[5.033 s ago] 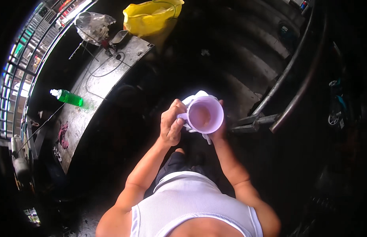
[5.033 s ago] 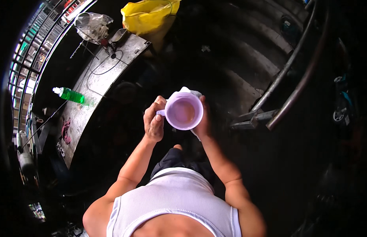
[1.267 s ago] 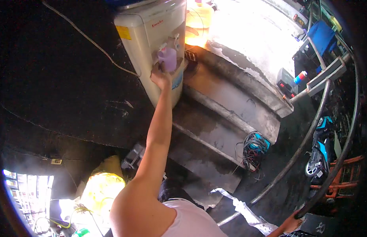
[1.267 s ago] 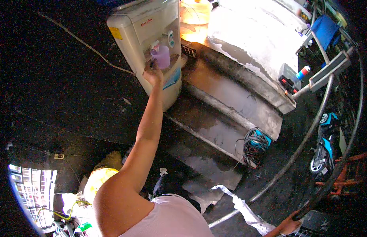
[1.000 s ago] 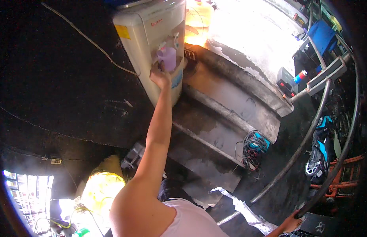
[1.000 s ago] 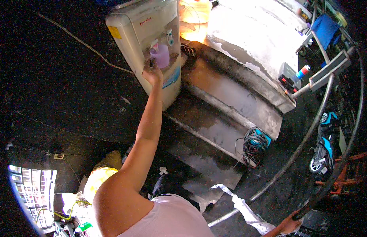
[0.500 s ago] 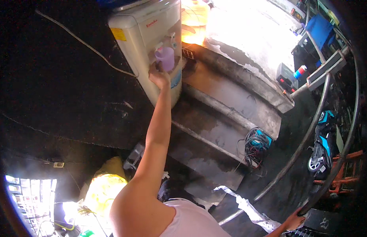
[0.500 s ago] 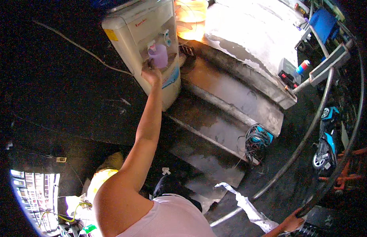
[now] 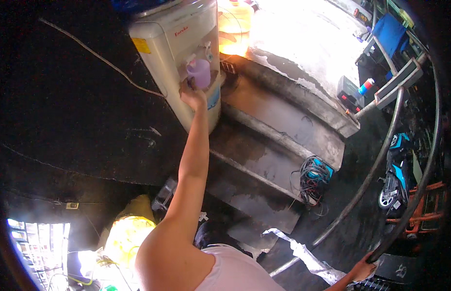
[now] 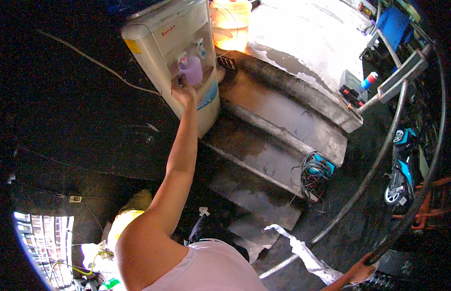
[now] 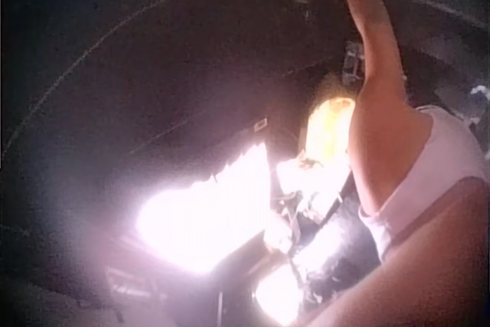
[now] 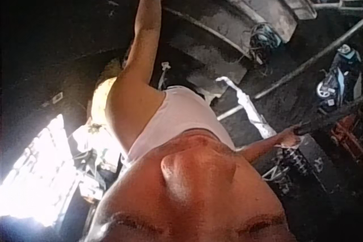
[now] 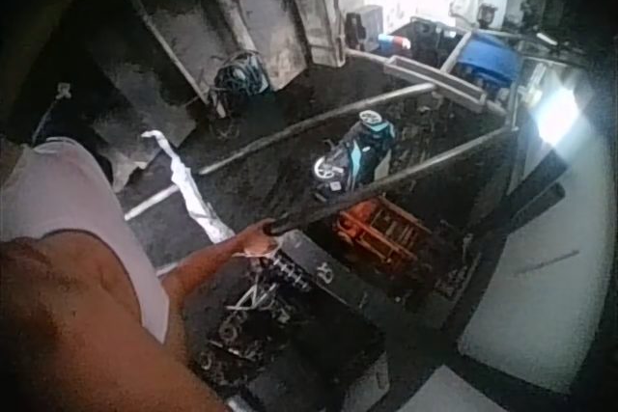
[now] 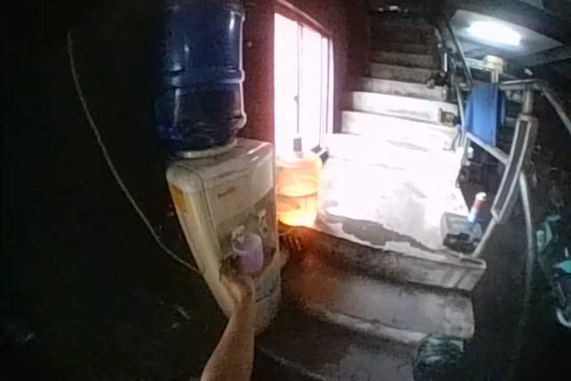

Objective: The person uses a socket wrench to tighten bolts on an engine block, wipes their hands with a cloth, and then pours water into a cup from a dispenser before receiving a juice drink from another person.

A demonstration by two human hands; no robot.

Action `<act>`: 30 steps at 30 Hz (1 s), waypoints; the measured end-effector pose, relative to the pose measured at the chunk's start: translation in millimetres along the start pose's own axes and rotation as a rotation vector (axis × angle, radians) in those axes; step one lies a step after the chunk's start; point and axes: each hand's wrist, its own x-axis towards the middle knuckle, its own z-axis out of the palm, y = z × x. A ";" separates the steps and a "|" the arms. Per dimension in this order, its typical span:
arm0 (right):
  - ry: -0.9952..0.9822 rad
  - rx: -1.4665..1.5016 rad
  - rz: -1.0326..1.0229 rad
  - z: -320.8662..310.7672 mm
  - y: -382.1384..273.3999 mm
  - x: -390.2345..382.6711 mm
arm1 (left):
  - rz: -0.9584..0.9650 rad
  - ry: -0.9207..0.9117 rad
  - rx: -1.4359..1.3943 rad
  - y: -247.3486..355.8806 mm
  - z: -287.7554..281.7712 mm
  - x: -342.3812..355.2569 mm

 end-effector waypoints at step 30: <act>0.043 -0.136 0.013 12.4 17.1 1.0 | -0.195 -1.057 -0.048 20.6 -41.8 -291.3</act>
